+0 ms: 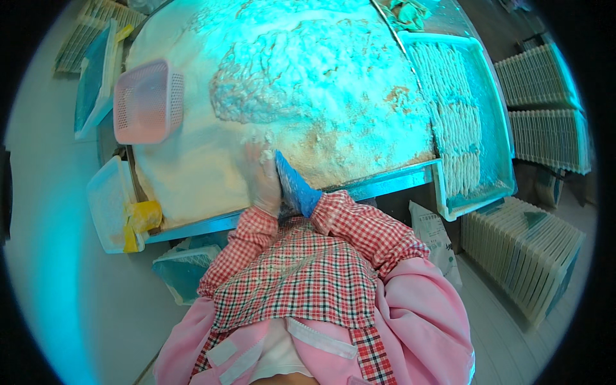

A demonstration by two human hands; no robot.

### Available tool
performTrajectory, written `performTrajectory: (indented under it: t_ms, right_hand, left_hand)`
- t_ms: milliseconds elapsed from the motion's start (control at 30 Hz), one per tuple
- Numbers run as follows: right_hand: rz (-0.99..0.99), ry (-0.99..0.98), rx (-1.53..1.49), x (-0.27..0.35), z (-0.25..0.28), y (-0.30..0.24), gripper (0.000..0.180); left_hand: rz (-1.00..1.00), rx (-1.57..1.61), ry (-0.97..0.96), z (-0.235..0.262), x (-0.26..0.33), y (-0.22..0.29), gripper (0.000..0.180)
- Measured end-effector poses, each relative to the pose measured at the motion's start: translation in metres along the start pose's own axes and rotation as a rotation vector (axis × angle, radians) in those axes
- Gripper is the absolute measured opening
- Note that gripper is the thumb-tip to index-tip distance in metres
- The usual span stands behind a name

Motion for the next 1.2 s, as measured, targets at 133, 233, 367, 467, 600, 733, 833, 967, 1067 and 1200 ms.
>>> performTrajectory:
  t_ms: [133,233,367,467,600,733,833,967,1067,1200]
  right_hand:
    - [-0.009,0.088,-0.051,-0.002,0.023,-0.006,0.061]
    - [-0.013,0.143,-0.093,0.002,0.034,-0.014,0.058]
    - [1.083,0.057,-0.512,0.035,0.022,-0.090,0.051]
    - [0.441,0.134,-0.283,0.030,0.078,-0.091,0.056]
    - [0.261,0.349,-0.076,0.076,0.114,-0.142,0.042]
    - [0.480,0.310,-0.081,0.102,0.157,-0.217,0.026]
    - [0.543,0.346,-0.107,0.115,0.183,-0.248,0.041]
    - [0.535,0.174,-0.448,0.116,0.159,-0.262,0.049]
    - [0.540,0.046,-0.684,0.098,0.174,-0.256,0.050]
    - [0.483,0.107,-0.835,0.068,0.157,-0.231,0.046]
  left_hand:
    - [-0.233,0.094,-0.068,-0.013,0.004,0.063,0.044]
    - [-0.122,0.241,-0.110,-0.023,-0.016,0.041,0.044]
    - [-0.265,0.073,-0.282,-0.072,0.007,0.081,0.046]
    - [-0.332,-0.225,-0.244,-0.093,-0.014,0.098,0.040]
    - [-0.336,-0.035,-0.082,-0.113,-0.047,0.105,0.032]
    - [-0.660,-0.079,-0.596,-0.187,0.007,0.144,0.021]
    - [-0.773,-0.077,-0.740,-0.207,0.035,0.158,0.017]
    - [-0.278,0.306,-0.624,-0.192,0.003,0.132,0.017]
    - [0.280,0.756,-0.692,-0.184,-0.005,0.128,0.017]
    - [0.180,0.698,-0.406,-0.163,-0.007,0.138,0.017]
Point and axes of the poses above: each hand's wrist, its own x-axis away from the middle knuckle, its own z-axis out of the back of the hand, y = z × x, the point moved 10 cm from there along -x, towards the middle knuckle, and after that the axes turned 6 degrees about z, right-handed, at the moved point
